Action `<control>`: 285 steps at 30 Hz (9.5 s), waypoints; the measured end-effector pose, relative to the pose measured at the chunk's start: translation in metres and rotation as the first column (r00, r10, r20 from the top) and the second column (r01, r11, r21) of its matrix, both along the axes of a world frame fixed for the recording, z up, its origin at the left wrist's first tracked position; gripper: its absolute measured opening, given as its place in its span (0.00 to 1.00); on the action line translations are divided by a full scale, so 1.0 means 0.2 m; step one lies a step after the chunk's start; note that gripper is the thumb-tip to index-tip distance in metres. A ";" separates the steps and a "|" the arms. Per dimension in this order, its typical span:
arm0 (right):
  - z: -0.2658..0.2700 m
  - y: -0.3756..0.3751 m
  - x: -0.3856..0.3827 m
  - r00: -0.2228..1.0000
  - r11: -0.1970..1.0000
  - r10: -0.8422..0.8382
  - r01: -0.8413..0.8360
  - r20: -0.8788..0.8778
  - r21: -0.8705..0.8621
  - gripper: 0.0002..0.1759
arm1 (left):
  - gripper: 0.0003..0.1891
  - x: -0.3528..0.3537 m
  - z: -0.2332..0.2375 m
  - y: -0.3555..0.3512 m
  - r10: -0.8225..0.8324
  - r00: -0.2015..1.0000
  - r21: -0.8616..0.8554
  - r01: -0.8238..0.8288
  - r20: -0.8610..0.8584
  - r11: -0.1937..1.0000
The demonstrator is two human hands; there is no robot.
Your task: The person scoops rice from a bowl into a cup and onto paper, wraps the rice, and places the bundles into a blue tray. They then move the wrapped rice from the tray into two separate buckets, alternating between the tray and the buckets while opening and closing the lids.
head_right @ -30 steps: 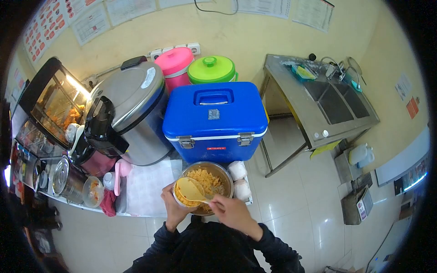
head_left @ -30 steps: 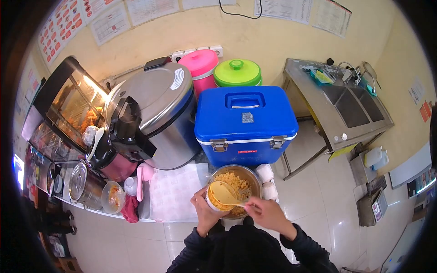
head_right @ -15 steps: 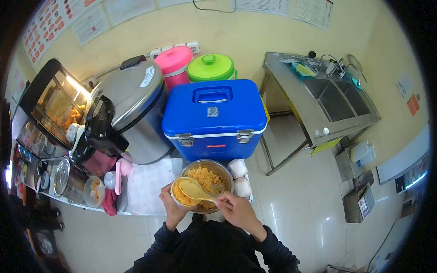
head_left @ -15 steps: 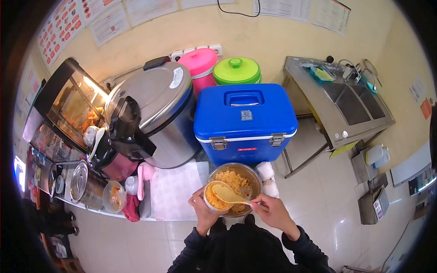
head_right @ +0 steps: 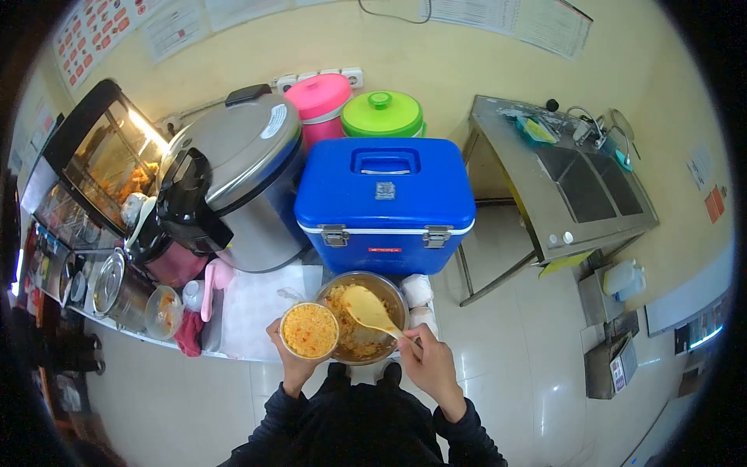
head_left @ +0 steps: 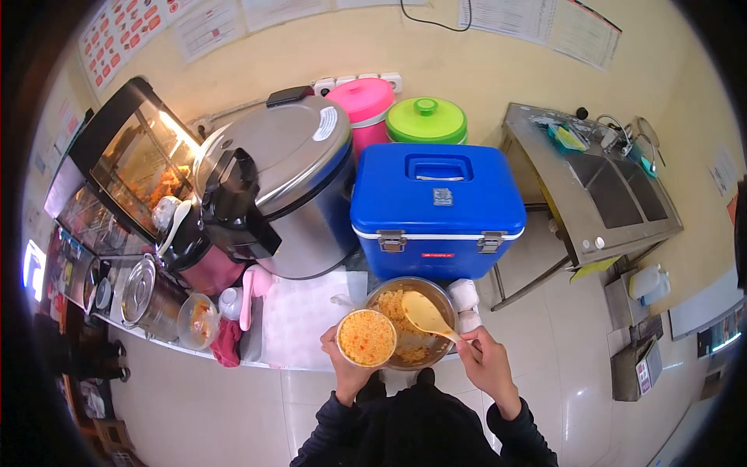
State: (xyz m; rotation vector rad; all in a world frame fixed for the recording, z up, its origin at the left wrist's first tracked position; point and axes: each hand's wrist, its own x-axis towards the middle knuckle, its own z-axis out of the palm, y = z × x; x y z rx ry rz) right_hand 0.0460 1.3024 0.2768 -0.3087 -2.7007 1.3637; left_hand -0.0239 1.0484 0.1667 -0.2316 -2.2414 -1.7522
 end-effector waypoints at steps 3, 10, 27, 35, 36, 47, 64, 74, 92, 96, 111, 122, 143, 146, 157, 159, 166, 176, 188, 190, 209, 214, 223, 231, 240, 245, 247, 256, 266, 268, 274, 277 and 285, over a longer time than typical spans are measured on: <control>-0.14 -0.05 0.02 0.998 0.954 0.061 -0.049 -0.034 0.296 0.10 | 0.56 0.01 0.03 -0.02 -0.015 1.000 0.056 0.015 0.002 0.998; 0.04 -0.17 -0.04 0.985 0.827 0.160 -0.166 0.059 0.537 0.16 | 0.56 0.07 0.12 -0.13 0.016 0.999 0.220 -0.024 0.040 0.975; -0.38 -1.04 -0.71 0.932 0.300 0.314 0.085 0.183 -0.950 0.28 | 0.56 0.08 -0.04 -0.85 0.077 0.994 -0.800 0.011 0.071 0.600; -0.59 -1.29 -0.65 0.874 0.774 0.486 -0.416 -0.026 0.477 0.38 | 0.43 0.31 -0.12 -0.92 0.068 0.997 -0.951 0.008 0.030 0.309; -0.59 -1.30 -0.64 0.871 0.747 0.491 -0.429 0.014 0.507 0.38 | 0.42 0.30 -0.12 -0.93 0.062 0.998 -0.951 -0.003 0.017 0.310; -0.53 -1.18 -0.88 0.892 0.906 0.407 -0.422 0.196 0.036 0.42 | 0.21 0.07 -0.11 -1.14 -0.178 0.977 -0.816 0.197 0.117 0.544; -0.28 -0.76 -0.34 0.962 0.719 0.012 0.183 -0.274 0.671 0.41 | 0.07 -0.17 -0.09 -1.09 -0.528 0.819 -0.806 0.148 -0.225 0.573; -0.59 -1.15 -0.29 0.905 0.595 0.409 -0.169 -0.116 0.785 0.10 | 0.18 -0.28 -0.08 -1.32 -0.464 0.884 -0.860 0.187 -0.064 0.475; -0.54 -1.09 -0.38 0.966 0.920 0.258 -0.241 -0.015 0.310 0.20 | 0.17 -0.13 -0.31 -1.41 -0.218 0.899 0.080 0.203 0.380 0.976; -0.44 -1.18 -0.37 0.944 0.841 0.208 -0.040 -0.255 0.540 0.24 | 0.17 -0.17 -0.22 -1.38 -0.198 0.865 0.080 0.181 0.462 0.980; -0.71 -1.30 -0.34 0.679 0.574 0.695 -0.329 -0.234 0.750 0.29 | 0.15 -0.65 -0.21 -1.24 -0.261 0.964 -0.588 0.234 0.039 0.775; -0.73 -1.35 -0.46 0.749 0.739 0.531 -0.180 -0.397 0.649 0.21 | 0.30 -1.03 -0.29 -1.20 -0.236 0.699 -0.596 0.705 0.675 0.385; -0.52 -1.36 -1.04 0.796 0.556 0.569 -0.557 0.205 0.617 0.25 | 0.16 -0.64 -0.03 -1.27 -0.397 0.913 -0.635 0.360 0.089 0.684; -0.54 -1.34 -1.10 0.705 0.444 0.603 -0.686 0.374 0.577 0.20 | 0.24 -0.65 -0.16 -1.29 -0.356 0.930 -0.478 0.354 0.090 0.804; -0.52 -1.27 -1.06 0.705 0.594 0.687 -0.684 0.174 0.424 0.10 | 0.14 -0.61 0.20 -1.20 -0.147 0.980 -0.678 0.201 0.136 0.708; -0.49 -1.27 -1.00 0.715 0.607 0.682 -0.670 0.153 0.428 0.09 | 0.10 -0.38 0.11 -1.14 -0.180 0.979 -0.745 0.046 -0.101 0.666; -0.43 -1.29 -0.77 0.712 0.544 0.694 -0.618 0.110 0.567 0.10 | 0.22 0.00 -0.15 -0.95 -0.377 0.903 -0.822 0.050 -0.206 0.567; -0.70 -1.24 -0.44 0.629 0.590 0.729 -0.381 -0.268 0.711 0.19 | 0.18 -0.02 -0.26 -0.96 -0.379 0.898 -0.804 0.052 -0.221 0.592; -0.74 -1.15 -0.36 0.588 0.515 0.779 -0.404 -0.216 0.756 0.24 | 0.23 -0.02 -0.18 -1.01 -0.405 0.882 -0.820 0.040 -0.240 0.571; -0.75 -1.09 -0.38 0.599 0.524 0.771 -0.403 -0.217 0.750 0.24 | 0.24 -0.04 -0.20 -1.07 -0.393 0.879 -0.777 0.041 -0.271 0.628; -0.76 -1.20 -0.57 0.948 0.773 0.277 -0.316 0.156 0.551 0.19 | 0.16 -0.40 -0.23 -1.26 -0.322 0.853 -0.440 0.495 0.412 0.749; -0.68 -1.27 -0.70 0.960 0.592 0.281 -0.169 -0.006 0.788 0.24 | 0.24 -0.52 -0.14 -1.19 -0.308 0.950 -0.718 0.252 0.055 0.649; -0.71 -1.24 -0.76 0.875 0.494 0.413 -0.449 0.254 0.744 0.15 | 0.16 -0.52 -0.17 -1.11 -0.284 0.937 -0.835 0.317 0.203 0.450; -0.88 -1.29 -0.38 0.930 0.768 0.283 -0.072 -0.236 0.636 0.08 | 0.19 -0.11 -0.16 -0.98 -0.088 0.989 -0.886 0.147 0.120 0.440; -0.77 -1.31 -0.32 0.923 0.742 0.342 -0.151 -0.175 0.653 0.17 | 0.43 -0.22 -0.04 -0.79 -0.204 0.955 -0.894 0.276 0.214 0.352; -0.65 -1.31 -0.38 0.870 0.630 0.434 -0.109 -0.232 0.769 0.16 | 0.34 -0.33 0.04 -0.95 -0.305 0.933 -0.740 0.342 0.193 0.579; -0.62 -1.33 -0.42 0.829 0.628 0.473 -0.080 -0.299 0.774 0.17 | 0.34 -0.31 0.03 -1.01 -0.289 0.948 -0.637 0.304 0.130 0.709; -0.45 -1.41 -0.38 0.835 0.941 0.318 -0.336 -0.449 0.040 0.26 | 0.32 -0.21 0.24 -1.02 -0.163 0.979 -0.233 0.131 -0.122 0.964; -0.06 -1.39 -0.37 0.917 0.900 0.114 -0.258 -0.382 -0.351 0.49 | 0.31 -0.11 0.59 -0.82 -0.334 0.831 -0.727 -0.116 -0.444 0.677; -0.10 -1.35 -0.40 0.923 0.779 0.000 -0.242 -0.386 -0.579 0.46 | 0.30 -0.13 0.62 -0.74 -0.325 0.813 -0.583 -0.023 -0.484 0.812; -0.13 -1.23 -0.37 0.941 0.631 -0.118 -0.177 -0.318 -0.756 0.43 | 0.24 -0.10 0.64 -0.52 -0.173 0.955 -0.241 0.114 -0.239 0.964; -0.09 -1.13 -0.37 0.954 0.571 -0.076 -0.197 -0.291 -0.797 0.42 | 0.23 -0.13 0.65 -0.43 -0.191 0.969 -0.190 0.160 -0.158 0.969; 0.06 -0.72 -0.46 0.910 0.732 0.247 -0.400 -0.332 -0.551 0.43 | 0.23 -0.26 0.78 -0.30 -0.503 0.851 0.014 0.507 0.153 0.862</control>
